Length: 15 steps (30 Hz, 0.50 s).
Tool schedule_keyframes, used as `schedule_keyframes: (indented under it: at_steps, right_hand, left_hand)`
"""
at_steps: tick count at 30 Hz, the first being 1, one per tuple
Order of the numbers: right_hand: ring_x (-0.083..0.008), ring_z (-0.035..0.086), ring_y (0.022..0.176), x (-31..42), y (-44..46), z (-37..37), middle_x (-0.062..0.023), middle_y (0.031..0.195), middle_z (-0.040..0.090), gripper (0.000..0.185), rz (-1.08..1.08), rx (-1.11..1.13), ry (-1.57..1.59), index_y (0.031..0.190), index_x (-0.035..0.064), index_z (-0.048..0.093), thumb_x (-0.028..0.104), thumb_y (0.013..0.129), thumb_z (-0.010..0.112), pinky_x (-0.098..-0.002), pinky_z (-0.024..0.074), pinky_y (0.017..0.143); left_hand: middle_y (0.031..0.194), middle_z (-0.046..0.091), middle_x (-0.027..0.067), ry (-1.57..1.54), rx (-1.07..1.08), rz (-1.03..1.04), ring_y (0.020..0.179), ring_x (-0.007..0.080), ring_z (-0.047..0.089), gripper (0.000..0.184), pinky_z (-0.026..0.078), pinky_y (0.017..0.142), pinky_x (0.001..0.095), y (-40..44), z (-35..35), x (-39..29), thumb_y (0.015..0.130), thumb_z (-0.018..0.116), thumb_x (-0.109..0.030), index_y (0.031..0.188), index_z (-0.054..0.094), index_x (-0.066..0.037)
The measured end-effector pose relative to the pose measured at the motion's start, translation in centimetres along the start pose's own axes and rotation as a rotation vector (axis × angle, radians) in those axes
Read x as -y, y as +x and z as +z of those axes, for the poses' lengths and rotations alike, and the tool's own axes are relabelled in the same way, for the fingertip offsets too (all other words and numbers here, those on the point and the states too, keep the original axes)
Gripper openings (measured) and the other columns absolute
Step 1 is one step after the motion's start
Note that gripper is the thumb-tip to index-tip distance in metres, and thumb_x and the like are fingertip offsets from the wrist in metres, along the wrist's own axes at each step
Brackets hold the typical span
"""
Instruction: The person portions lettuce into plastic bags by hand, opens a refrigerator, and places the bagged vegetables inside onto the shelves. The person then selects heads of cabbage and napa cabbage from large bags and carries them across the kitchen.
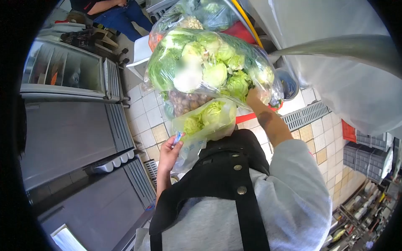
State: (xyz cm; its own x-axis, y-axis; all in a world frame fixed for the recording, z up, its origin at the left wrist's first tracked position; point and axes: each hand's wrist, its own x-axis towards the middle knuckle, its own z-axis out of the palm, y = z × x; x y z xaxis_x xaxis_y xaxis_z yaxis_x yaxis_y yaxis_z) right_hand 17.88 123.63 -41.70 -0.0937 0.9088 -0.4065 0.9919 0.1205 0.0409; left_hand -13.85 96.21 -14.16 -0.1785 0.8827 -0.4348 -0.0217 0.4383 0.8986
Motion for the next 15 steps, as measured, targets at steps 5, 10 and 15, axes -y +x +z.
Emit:
schedule_keyframes:
  at_steps: [5,10,15]
  right_hand:
    - [-0.0362,0.058,0.103,1.2,1.0,-0.6,-0.0252,0.115,0.058,0.042,0.028,0.126,-0.043,0.118,-0.0021,0.053,0.022,0.084,0.052,-0.0447,0.0463,0.087]
    - [-0.0354,0.060,0.101,1.4,1.3,-1.9,-0.0249,0.112,0.059,0.042,-0.026,0.202,-0.127,0.117,-0.0016,0.054,0.023,0.083,0.054,-0.0446,0.0474,0.086]
    - [-0.0345,0.061,0.099,1.1,0.9,-2.9,-0.0247,0.110,0.061,0.042,-0.111,0.264,-0.197,0.115,-0.0010,0.055,0.023,0.081,0.055,-0.0446,0.0485,0.084]
  left_hand:
    - [0.091,0.061,-0.0053,0.102,-0.011,0.068,0.075,0.0012,0.045,0.026,0.038,0.068,0.0169,-0.2,0.4,-0.2,0.088,0.061,-0.008,0.114,0.064,-0.003]
    - [0.088,0.062,-0.0059,0.067,-0.013,0.000,0.073,0.0009,0.045,0.025,0.037,0.066,0.0172,-1.5,0.9,1.4,0.088,0.061,-0.007,0.113,0.064,-0.004]
    - [0.092,0.063,-0.0043,0.052,-0.006,-0.011,0.076,0.0020,0.047,0.028,0.039,0.068,0.0180,-2.1,1.1,1.3,0.088,0.061,-0.006,0.116,0.063,-0.005]
